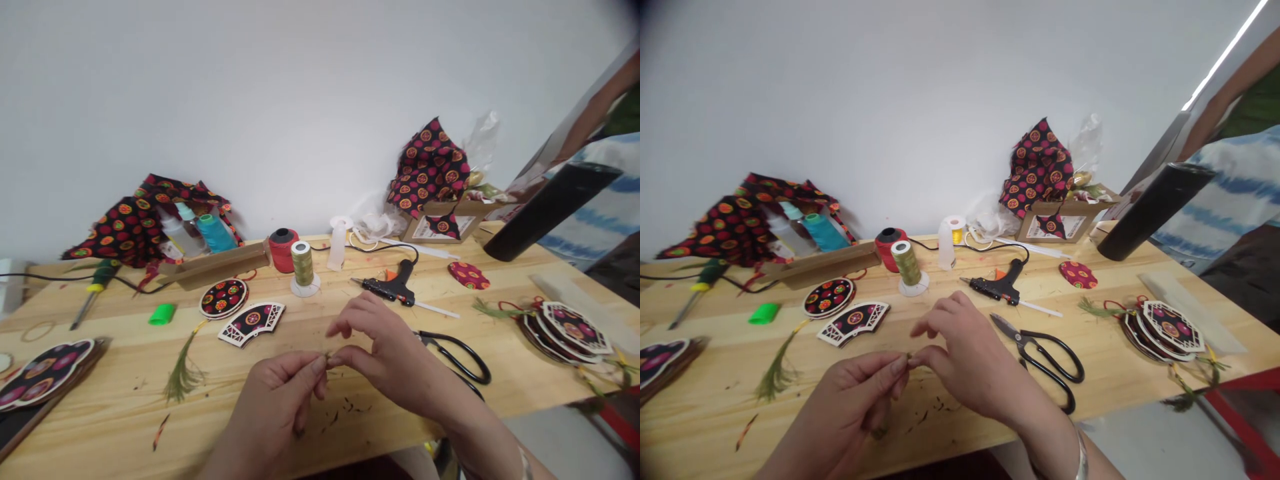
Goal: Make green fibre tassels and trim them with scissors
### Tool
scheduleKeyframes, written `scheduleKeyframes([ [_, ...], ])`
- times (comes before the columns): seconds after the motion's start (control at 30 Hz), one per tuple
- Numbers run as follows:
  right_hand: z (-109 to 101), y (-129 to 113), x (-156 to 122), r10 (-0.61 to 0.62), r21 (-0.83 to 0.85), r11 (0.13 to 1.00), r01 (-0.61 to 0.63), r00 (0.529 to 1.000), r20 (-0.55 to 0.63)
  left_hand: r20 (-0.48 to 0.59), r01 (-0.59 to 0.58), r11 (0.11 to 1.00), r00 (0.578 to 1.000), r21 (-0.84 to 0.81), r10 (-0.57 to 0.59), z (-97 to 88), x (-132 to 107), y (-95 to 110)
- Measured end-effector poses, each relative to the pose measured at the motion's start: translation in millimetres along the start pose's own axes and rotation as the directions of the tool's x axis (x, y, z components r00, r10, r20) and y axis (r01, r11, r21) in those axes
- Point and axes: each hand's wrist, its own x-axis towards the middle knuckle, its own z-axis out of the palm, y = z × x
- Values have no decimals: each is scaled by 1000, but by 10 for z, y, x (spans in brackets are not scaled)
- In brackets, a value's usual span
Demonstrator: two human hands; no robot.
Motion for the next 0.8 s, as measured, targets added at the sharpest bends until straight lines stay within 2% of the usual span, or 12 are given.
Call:
scheduleKeyframes([
  [0.17,-5,91,55,-109,187,979,84,986,129,50,51,998,998,-48,-49,7,-5,22],
  [0.3,35,114,84,-153,247,961,122,983,107,102,115,983,990,-143,-101,10,5,12],
  [0.47,74,86,105,-126,195,974,112,990,58,170,155,940,980,-305,-106,11,-8,51],
  [0.6,75,71,117,-84,140,987,74,995,61,146,167,898,982,-408,-116,-2,-25,91],
  [0.8,76,50,118,-11,111,994,2,997,77,120,165,892,985,-420,-126,-5,-14,63],
])
